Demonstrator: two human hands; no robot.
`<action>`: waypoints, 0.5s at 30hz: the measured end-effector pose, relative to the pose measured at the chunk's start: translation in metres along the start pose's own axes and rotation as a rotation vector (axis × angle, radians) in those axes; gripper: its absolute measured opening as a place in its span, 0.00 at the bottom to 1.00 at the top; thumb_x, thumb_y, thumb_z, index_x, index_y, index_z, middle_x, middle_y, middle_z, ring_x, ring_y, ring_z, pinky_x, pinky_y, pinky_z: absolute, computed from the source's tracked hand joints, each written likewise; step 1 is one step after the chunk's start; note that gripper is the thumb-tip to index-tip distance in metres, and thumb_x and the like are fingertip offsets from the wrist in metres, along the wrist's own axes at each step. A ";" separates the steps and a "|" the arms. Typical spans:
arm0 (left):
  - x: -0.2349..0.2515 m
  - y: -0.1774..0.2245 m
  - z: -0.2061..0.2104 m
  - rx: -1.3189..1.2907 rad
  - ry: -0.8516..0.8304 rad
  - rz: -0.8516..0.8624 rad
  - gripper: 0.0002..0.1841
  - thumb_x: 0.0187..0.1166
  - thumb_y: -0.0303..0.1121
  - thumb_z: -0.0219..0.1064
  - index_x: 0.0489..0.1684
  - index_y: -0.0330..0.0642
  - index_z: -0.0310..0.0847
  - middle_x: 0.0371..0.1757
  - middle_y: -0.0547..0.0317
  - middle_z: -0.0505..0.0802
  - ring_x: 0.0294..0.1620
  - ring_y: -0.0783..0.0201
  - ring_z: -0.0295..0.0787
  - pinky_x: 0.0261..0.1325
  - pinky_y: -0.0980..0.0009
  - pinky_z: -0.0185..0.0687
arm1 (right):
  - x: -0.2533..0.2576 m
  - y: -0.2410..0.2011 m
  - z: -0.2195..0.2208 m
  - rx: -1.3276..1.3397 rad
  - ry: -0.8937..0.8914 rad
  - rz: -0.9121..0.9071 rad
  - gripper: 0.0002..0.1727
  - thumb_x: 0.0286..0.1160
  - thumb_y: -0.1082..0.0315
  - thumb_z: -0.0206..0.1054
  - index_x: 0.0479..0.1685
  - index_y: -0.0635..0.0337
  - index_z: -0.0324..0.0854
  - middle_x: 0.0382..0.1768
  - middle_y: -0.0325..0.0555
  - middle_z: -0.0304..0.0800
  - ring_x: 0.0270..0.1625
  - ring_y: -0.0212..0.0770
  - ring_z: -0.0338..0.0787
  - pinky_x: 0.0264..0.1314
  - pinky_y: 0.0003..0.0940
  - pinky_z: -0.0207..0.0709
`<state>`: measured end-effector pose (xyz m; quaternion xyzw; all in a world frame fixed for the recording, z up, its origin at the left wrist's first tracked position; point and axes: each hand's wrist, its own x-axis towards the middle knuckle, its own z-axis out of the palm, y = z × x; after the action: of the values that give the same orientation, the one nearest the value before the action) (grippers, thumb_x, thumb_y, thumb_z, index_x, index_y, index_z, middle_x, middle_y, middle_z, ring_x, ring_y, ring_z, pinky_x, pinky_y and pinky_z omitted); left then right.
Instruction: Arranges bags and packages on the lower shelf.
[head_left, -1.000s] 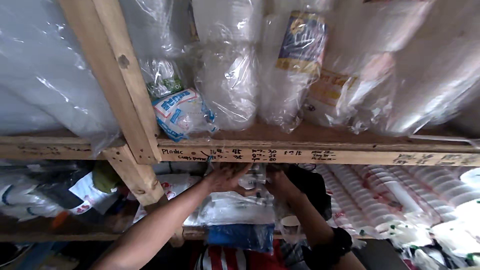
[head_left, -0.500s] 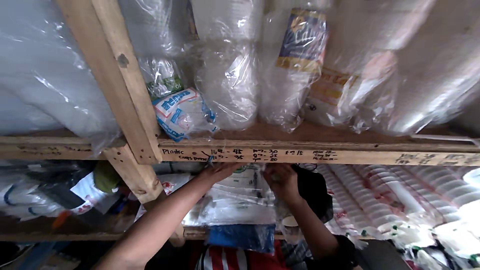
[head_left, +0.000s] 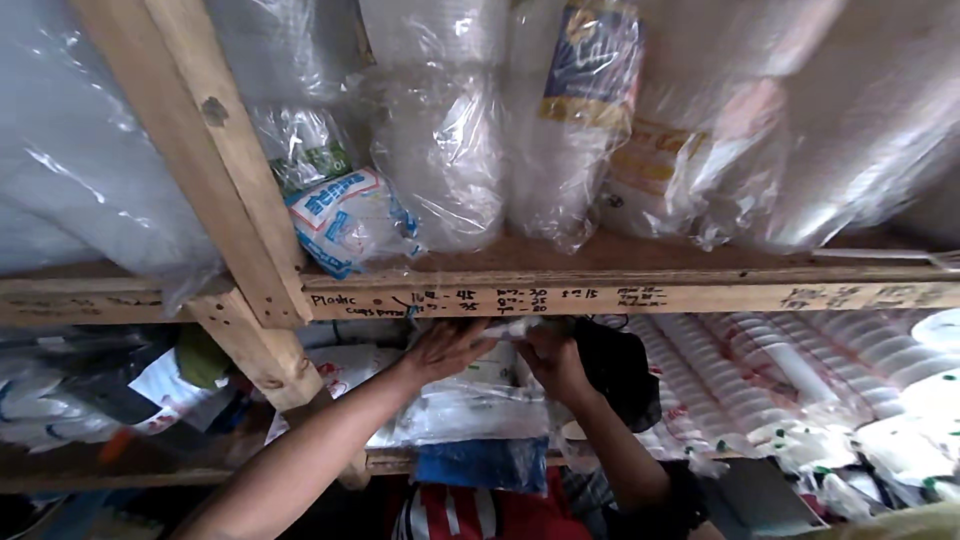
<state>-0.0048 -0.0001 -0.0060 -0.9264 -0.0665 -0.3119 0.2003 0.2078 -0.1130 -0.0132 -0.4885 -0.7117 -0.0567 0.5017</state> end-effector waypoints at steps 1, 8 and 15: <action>0.002 -0.005 -0.003 -0.027 -0.024 -0.017 0.16 0.77 0.25 0.66 0.60 0.49 0.88 0.65 0.35 0.89 0.45 0.37 0.95 0.37 0.46 0.90 | 0.001 -0.001 -0.005 0.046 -0.003 0.019 0.09 0.71 0.72 0.71 0.40 0.68 0.93 0.42 0.55 0.96 0.45 0.42 0.96 0.53 0.34 0.90; 0.005 0.002 -0.026 -0.214 -0.408 -0.182 0.29 0.90 0.49 0.53 0.84 0.41 0.70 0.84 0.43 0.76 0.71 0.40 0.85 0.67 0.47 0.82 | -0.011 -0.007 -0.019 -0.060 -0.567 0.130 0.13 0.66 0.66 0.77 0.46 0.63 0.94 0.53 0.61 0.93 0.63 0.62 0.89 0.68 0.59 0.80; 0.012 0.023 -0.035 -0.174 -0.414 -0.221 0.24 0.84 0.50 0.59 0.65 0.44 0.88 0.84 0.37 0.75 0.61 0.33 0.89 0.55 0.38 0.84 | 0.001 -0.010 -0.017 -0.202 -0.237 0.047 0.11 0.76 0.69 0.67 0.36 0.69 0.90 0.37 0.60 0.94 0.44 0.60 0.95 0.48 0.60 0.86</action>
<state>-0.0088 -0.0354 0.0191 -0.9714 -0.1798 -0.1399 0.0664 0.2120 -0.1271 0.0000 -0.5564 -0.7449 -0.0580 0.3636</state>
